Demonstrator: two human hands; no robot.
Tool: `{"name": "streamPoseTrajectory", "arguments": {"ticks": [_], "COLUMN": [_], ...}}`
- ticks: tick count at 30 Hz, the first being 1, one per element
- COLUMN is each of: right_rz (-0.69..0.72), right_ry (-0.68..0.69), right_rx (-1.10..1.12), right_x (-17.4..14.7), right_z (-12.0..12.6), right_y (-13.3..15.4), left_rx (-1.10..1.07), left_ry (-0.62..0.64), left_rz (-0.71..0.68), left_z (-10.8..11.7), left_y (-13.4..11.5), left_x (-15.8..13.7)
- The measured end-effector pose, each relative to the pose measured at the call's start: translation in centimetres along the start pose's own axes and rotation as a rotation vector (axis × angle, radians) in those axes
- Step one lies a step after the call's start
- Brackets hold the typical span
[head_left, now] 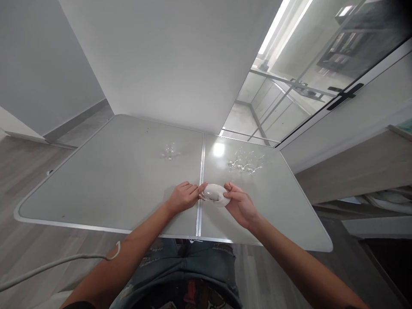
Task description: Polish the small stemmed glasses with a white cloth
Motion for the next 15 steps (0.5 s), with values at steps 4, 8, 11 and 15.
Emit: {"name": "streamPoseTrajectory", "arguments": {"ticks": [4, 8, 11, 15], "right_rz": [0.224, 0.445, 0.533, 0.454], "right_ry": [0.132, 0.495, 0.608, 0.434], "right_rx": [-0.744, -1.422, -1.59, -1.34], "right_x": [-1.4, -2.6, -2.6, -1.6], "right_z": [-0.1, -1.8, -2.2, -2.0], "right_y": [1.2, 0.8, 0.8, 1.2], "left_rx": [-0.55, -1.236, -1.486, -1.4], "left_ry": [0.081, 0.353, 0.477, 0.406], "left_rz": [0.203, 0.384, 0.487, 0.505], "left_z": [-1.0, -2.1, -1.9, -1.7], "left_y": [0.8, 0.0, -0.2, 0.7], "left_x": [0.7, 1.1, 1.2, 1.5]}}
Point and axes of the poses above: each hand's wrist, its own x-axis towards the middle knuckle, its own z-axis out of the back of the hand, y = z × x, the point moved 7 cm from there along x, towards the middle knuckle, and after that the axes turned 15 degrees about -z, right-handed, at the moved point
